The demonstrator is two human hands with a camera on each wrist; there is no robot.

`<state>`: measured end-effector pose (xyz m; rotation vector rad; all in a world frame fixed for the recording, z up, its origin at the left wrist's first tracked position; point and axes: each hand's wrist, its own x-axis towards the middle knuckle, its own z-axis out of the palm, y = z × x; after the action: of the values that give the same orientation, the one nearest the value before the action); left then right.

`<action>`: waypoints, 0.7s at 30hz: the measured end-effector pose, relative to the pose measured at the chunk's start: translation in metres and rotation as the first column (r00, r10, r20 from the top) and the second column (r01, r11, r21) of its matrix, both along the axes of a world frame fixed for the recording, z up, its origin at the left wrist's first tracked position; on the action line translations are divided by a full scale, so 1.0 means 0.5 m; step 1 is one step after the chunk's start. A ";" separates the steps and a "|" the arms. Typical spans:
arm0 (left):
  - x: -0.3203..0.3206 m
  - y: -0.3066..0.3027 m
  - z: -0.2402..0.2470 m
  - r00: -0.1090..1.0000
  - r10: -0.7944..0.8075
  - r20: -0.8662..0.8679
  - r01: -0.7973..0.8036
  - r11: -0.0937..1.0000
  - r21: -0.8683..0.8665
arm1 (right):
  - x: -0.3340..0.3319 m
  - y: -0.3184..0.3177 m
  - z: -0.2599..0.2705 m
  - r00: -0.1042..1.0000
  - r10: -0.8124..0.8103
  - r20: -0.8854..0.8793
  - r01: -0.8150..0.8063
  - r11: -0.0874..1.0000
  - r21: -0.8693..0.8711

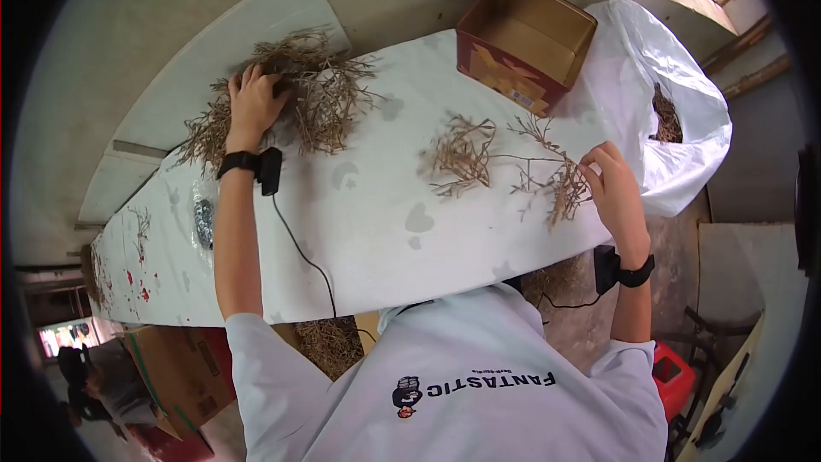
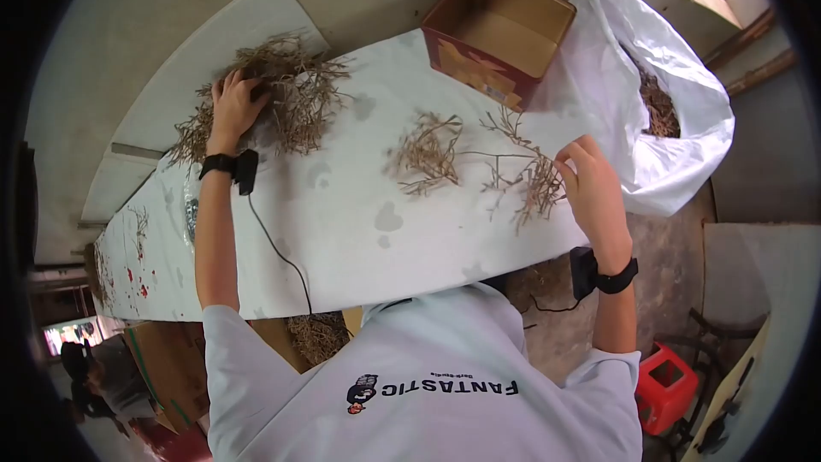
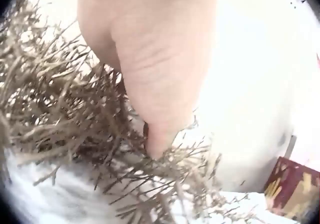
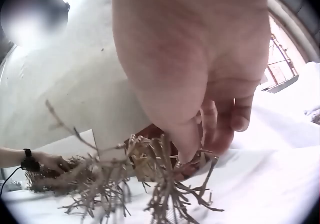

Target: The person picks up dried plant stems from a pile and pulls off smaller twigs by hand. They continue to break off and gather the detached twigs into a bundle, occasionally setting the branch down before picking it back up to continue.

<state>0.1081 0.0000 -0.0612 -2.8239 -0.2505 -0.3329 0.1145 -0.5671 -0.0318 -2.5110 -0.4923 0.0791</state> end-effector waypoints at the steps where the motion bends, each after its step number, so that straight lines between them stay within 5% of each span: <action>1: -0.009 -0.010 0.013 0.998 -0.058 0.024 0.058 0.998 -0.021 | -0.013 0.000 0.010 0.998 -0.007 0.069 0.006 1.000 0.010; 4: -0.047 -0.054 0.081 0.982 -0.178 0.060 0.182 0.981 -0.061 | -0.040 0.025 0.042 0.981 -0.031 0.191 0.026 0.999 0.030; 7: -0.079 -0.176 0.178 0.922 -0.348 0.170 0.335 0.937 0.100 | -0.051 0.086 0.062 0.912 0.053 0.408 -0.128 0.979 0.159; 9: -0.092 -0.277 0.216 0.915 -0.374 0.153 0.404 0.837 -0.369 | -0.058 0.144 0.055 0.919 0.155 0.362 -0.227 0.960 0.166; 11: -0.105 -0.357 0.169 0.811 -0.537 0.232 0.559 0.593 -0.580 | -0.051 0.191 0.037 0.907 0.263 0.328 -0.334 0.925 0.181; 14: -0.103 -0.455 0.078 0.781 -0.599 0.177 0.576 0.582 -0.574 | -0.004 0.233 -0.030 0.893 0.351 0.282 -0.391 0.915 0.097; 17: -0.059 -0.469 0.027 0.779 -0.594 0.201 0.596 0.601 -0.532 | 0.063 0.249 -0.068 0.920 0.388 -0.062 -0.359 0.894 0.268; 21: -0.005 -0.433 0.033 0.747 -0.638 0.187 0.540 0.417 -0.731 | 0.114 0.270 -0.031 0.925 0.365 -0.109 -0.301 0.875 0.379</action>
<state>0.1058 -0.2164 -0.0445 -3.6653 0.9256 -0.2115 0.1715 -0.4321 -0.0472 -2.0208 -0.7880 0.3161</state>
